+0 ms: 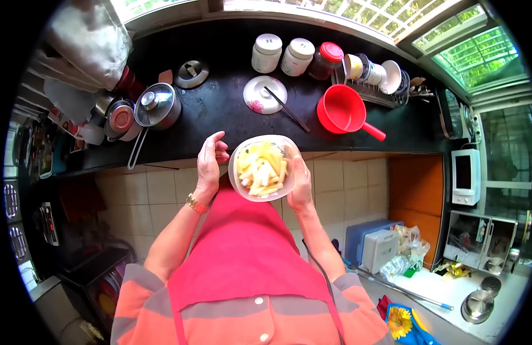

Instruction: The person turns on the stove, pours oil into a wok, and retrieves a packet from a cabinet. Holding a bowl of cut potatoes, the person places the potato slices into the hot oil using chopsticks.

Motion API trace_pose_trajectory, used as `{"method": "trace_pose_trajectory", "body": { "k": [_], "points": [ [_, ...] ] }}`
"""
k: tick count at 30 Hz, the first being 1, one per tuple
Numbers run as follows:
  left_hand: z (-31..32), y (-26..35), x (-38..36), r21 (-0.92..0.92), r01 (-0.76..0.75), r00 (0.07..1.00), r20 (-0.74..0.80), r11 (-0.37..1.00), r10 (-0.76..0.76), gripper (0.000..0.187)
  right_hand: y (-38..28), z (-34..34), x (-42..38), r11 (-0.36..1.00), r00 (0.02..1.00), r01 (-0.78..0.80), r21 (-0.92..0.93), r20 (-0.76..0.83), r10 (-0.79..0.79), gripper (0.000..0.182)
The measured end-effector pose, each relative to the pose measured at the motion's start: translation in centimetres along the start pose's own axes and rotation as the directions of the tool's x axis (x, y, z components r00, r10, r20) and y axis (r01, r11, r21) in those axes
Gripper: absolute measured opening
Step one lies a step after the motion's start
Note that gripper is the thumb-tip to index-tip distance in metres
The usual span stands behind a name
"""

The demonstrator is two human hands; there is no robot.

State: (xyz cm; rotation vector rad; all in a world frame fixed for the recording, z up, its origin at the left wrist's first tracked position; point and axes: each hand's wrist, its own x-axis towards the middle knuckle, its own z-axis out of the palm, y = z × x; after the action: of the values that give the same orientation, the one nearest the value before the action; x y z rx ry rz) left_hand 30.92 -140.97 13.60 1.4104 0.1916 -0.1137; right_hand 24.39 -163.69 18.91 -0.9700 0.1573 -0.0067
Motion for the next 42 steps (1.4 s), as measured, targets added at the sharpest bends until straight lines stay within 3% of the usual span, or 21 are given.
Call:
{"method": "trace_pose_trajectory", "body": {
  "k": [1, 2, 3, 5, 7, 9, 11, 12, 13, 14, 16, 17, 21, 23, 26, 27, 30, 34, 38, 40, 42],
  "points": [
    [0.9, -0.4, 0.2, -0.011, -0.095, 0.994, 0.049, 0.995, 0.096, 0.044, 1.3, 0.0, 0.2, 0.999, 0.998, -0.042, -0.012, -0.049, 0.041, 0.055],
    [1.8, -1.0, -0.1, -0.018, -0.171, 0.979, 0.107, 0.985, 0.172, 0.045, 2.1, 0.7, 0.0, 0.934, 0.998, -0.019, -0.357, -0.066, -0.004, 0.054],
    [2.1, -1.3, -0.2, -0.32, 0.113, 0.982, 0.179, 0.941, -0.057, 0.046, 2.5, 0.2, 0.1, 0.966, 0.999, -0.028, -0.258, -0.045, 0.017, 0.054],
    [1.9, -1.2, 0.6, -0.211, 0.033, 0.988, 0.152, 0.977, -0.001, 0.046, 2.5, -0.8, 1.5, 0.987, 1.0, -0.021, -0.16, -0.001, 0.021, 0.054],
    [1.2, -1.4, 0.2, -0.088, -0.022, 0.99, 0.137, 0.996, 0.034, 0.047, 1.2, 0.2, 1.0, 0.938, 0.999, 0.024, -0.346, 0.033, -0.014, 0.054],
    [0.4, -1.7, 0.4, 0.386, -0.555, 0.831, 0.229, 0.736, 0.506, 0.046, 0.9, 0.3, 1.1, 0.921, 0.998, 0.047, -0.387, 0.054, -0.028, 0.055],
    [0.1, -2.1, -0.2, 0.551, -0.714, 0.67, 0.36, 0.432, 0.649, 0.046, 1.0, 0.1, 0.7, 0.901, 0.997, 0.059, -0.429, 0.067, -0.033, 0.056],
    [0.2, -1.8, -0.9, 0.425, -0.481, 0.876, 0.192, 0.767, 0.443, 0.046, 1.3, -0.2, 0.6, 0.98, 0.999, 0.011, -0.196, 0.04, -0.003, 0.056],
    [0.4, -1.5, -1.1, 0.22, -0.165, 0.985, 0.082, 0.961, 0.15, 0.045, 1.5, -0.7, 0.7, 0.998, 0.999, -0.029, 0.049, 0.024, 0.028, 0.056],
    [0.2, -3.0, -0.7, 0.047, -0.039, 0.998, 0.048, 0.998, 0.036, 0.045, 2.0, -1.3, 0.9, 0.999, 0.999, -0.025, 0.048, 0.025, 0.024, 0.056],
    [0.4, -3.2, -0.7, 0.015, 0.012, 0.999, 0.035, 1.0, -0.012, 0.045, 2.6, -2.1, 1.3, 0.966, 0.998, 0.002, -0.257, -0.059, -0.018, 0.052],
    [0.3, -3.4, -0.8, 0.018, 0.016, 0.999, 0.035, 1.0, -0.017, 0.045, 2.9, -2.6, 1.1, 0.965, 0.999, -0.014, -0.262, -0.055, 0.0, 0.051],
    [1.1, -2.4, -0.9, 0.011, -0.045, 0.998, 0.045, 0.999, 0.044, 0.045, 2.6, -1.7, 1.1, 0.972, 0.998, 0.001, -0.237, -0.063, -0.016, 0.051],
    [1.2, -1.8, -1.3, -0.008, -0.099, 0.993, 0.058, 0.995, 0.1, 0.045, 2.1, -1.5, 1.2, 0.997, 0.998, -0.055, -0.046, 0.039, 0.056, 0.055],
    [1.1, -1.5, -1.8, 0.083, -0.089, 0.99, 0.116, 0.993, 0.079, 0.045, 2.5, -2.7, 1.0, 0.992, 0.994, -0.109, 0.066, -0.012, 0.11, 0.056],
    [1.3, -2.1, -1.6, 0.07, -0.061, 0.993, 0.106, 0.996, 0.053, 0.044, 2.4, -2.8, 1.0, 0.983, 0.998, -0.063, -0.174, -0.042, 0.056, 0.055],
    [1.1, -3.3, -1.3, 0.103, -0.074, 0.992, 0.112, 0.992, 0.063, 0.042, 2.5, -2.5, 0.1, 0.936, 0.995, -0.038, -0.349, -0.1, 0.003, 0.052],
    [1.1, -2.3, -1.6, 0.061, -0.054, 0.989, 0.138, 0.997, 0.045, 0.042, 2.2, -2.2, 0.0, 0.919, 0.996, -0.06, -0.389, -0.085, 0.029, 0.054],
    [0.9, -1.1, -1.7, 0.015, 0.057, 0.994, 0.097, 0.998, -0.058, 0.043, 0.4, -1.7, 0.0, 0.967, 0.988, -0.15, 0.204, 0.069, 0.139, 0.057],
    [1.0, -2.5, -1.0, 0.017, 0.017, 0.996, 0.086, 1.0, -0.018, 0.043, 2.4, -3.4, 0.7, 0.991, 0.999, -0.043, -0.128, -0.029, 0.039, 0.057],
    [0.7, -3.0, -1.3, 0.047, 0.089, 0.993, 0.074, 0.995, -0.092, 0.042, 2.6, -3.6, 0.8, 0.989, 0.998, -0.046, -0.14, -0.05, 0.04, 0.057]
  ]
}}
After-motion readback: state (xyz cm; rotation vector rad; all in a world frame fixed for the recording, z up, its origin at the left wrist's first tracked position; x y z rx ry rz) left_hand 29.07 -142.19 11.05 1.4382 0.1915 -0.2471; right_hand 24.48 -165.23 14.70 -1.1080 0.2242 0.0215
